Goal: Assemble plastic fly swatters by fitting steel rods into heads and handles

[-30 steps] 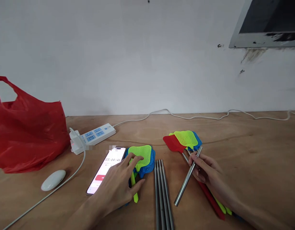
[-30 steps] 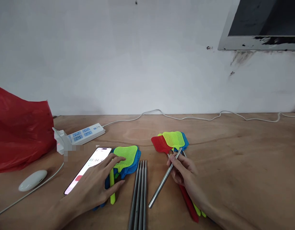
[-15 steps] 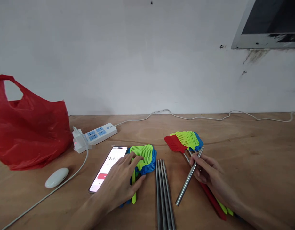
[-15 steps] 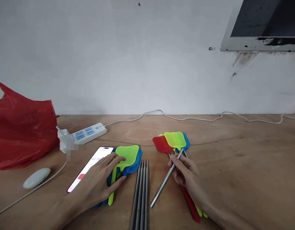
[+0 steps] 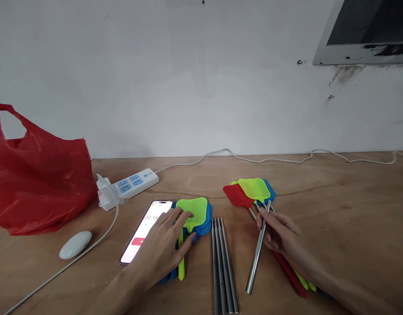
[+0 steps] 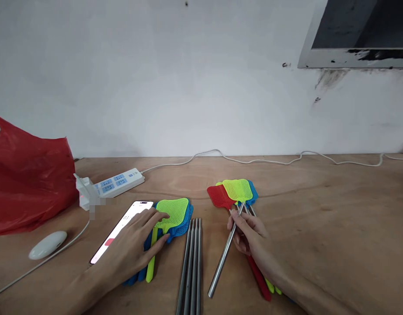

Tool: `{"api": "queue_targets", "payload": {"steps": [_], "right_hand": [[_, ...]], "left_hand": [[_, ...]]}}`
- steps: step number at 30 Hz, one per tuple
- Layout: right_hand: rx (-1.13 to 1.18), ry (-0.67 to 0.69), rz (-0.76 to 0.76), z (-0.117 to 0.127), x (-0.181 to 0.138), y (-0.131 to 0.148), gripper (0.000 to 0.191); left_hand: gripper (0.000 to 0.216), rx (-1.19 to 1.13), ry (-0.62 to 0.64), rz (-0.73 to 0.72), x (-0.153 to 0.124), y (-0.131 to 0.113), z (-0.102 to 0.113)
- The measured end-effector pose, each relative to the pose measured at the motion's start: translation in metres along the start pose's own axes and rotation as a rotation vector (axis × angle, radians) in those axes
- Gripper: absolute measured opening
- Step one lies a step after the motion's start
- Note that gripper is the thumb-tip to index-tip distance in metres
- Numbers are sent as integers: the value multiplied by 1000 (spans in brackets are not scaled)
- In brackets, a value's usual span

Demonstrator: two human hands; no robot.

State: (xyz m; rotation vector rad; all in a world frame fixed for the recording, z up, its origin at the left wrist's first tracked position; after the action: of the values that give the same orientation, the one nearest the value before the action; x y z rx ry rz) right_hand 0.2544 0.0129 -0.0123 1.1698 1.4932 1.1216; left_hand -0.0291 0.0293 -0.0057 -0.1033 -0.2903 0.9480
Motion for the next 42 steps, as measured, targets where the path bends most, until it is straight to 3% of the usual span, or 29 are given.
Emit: {"api": "queue_targets", "payload": {"steps": [8,13,17,19,22,26,37,42], "right_hand": [[-220,86,-26,-3,0,-2,61],[-314,176,-27,-2,0,-7,48],[-401,223,36,1,-1,-14,72],[-440,265,72,2,-1,-17,75],[-506,311,122,3,0,-19,60],[-619,328,118,3,3,-20,17],[-811,281,194,2,-2,-17,22],[-979,201,326,4,-1,-11,17]], "left_hand": [[19,-64,118,-118,-1,-10,5],[13,-82,221,-179,-1,-20,10],[12,-82,291,-204,0,-24,11],[12,-84,312,-219,0,-24,9],[9,-98,314,-242,-2,-24,6],[9,-107,314,-250,-3,-25,5],[8,-113,347,-248,-4,-26,1],[8,-129,355,-261,-3,-27,2]]}}
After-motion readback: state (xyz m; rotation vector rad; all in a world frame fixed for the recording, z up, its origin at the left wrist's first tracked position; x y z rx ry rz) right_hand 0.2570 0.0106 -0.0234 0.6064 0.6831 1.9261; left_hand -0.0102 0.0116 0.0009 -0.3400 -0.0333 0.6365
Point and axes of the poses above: each hand's wrist, its own x-axis towards the middle knuckle, its own z-axis out of the back of the hand, y = z × x, the point moved 1 cm from there along x, towards the middle knuckle, and after that the axes turned 10 degrees about y, right-handed, at the moved point
